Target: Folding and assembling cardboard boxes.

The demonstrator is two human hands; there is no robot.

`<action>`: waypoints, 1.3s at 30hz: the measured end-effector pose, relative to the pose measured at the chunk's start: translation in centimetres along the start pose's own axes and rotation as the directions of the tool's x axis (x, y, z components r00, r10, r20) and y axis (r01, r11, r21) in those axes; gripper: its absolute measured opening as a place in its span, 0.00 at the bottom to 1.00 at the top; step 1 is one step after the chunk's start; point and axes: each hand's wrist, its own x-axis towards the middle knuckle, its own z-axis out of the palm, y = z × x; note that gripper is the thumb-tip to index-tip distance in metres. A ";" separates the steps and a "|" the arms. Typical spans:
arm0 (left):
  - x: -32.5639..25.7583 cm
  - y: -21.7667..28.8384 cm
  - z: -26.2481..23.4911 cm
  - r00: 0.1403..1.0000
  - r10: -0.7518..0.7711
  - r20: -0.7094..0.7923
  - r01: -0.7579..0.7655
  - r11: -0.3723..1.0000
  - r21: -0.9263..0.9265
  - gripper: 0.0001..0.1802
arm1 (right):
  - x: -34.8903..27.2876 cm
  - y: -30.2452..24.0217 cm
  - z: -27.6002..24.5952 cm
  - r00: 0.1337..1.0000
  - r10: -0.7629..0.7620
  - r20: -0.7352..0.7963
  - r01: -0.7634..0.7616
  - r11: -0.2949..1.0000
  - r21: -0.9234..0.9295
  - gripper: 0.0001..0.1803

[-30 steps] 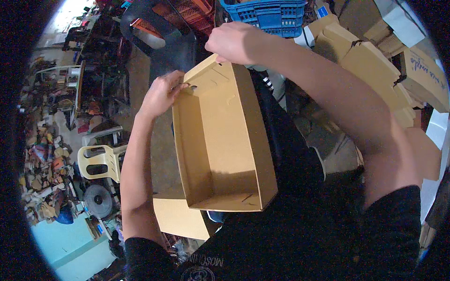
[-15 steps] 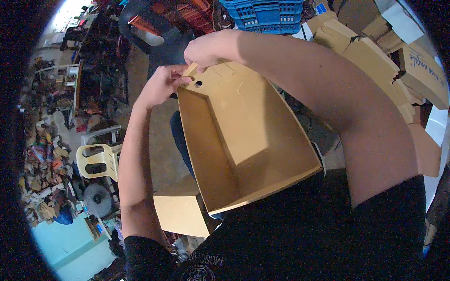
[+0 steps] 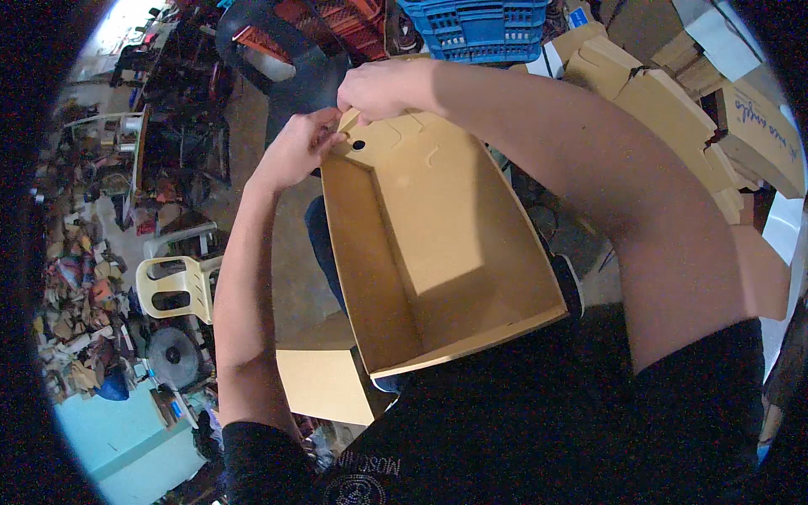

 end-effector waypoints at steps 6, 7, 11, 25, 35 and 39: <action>0.2 0.2 0.1 0.999 -0.043 -0.018 0.044 0.999 0.028 0.17 | -0.7 0.3 0.4 0.999 0.008 -0.047 -0.006 0.999 0.053 0.19; 0.1 0.2 0.0 0.999 -0.044 -0.018 0.045 0.999 0.029 0.17 | -0.9 0.0 0.3 0.998 0.001 -0.061 0.003 0.998 0.065 0.18; 0.1 0.8 -0.4 0.997 -0.070 -0.016 0.070 0.997 0.014 0.16 | -1.3 0.1 -0.7 0.999 0.029 -0.015 -0.028 0.998 0.052 0.19; 0.6 0.9 0.0 0.995 -0.101 -0.003 0.101 0.993 -0.068 0.18 | -5.3 4.4 -5.9 0.998 0.034 0.045 -0.029 0.995 -0.094 0.11; 0.2 2.0 -0.4 0.998 -0.048 -0.044 0.048 0.999 0.002 0.18 | -6.6 6.9 -3.0 0.962 -0.234 -0.142 0.192 0.947 -0.256 0.15; 0.1 1.4 0.2 0.997 -0.027 -0.077 0.027 1.000 0.002 0.18 | -6.1 5.9 -3.6 0.992 -0.119 -0.036 0.102 0.944 -0.315 0.14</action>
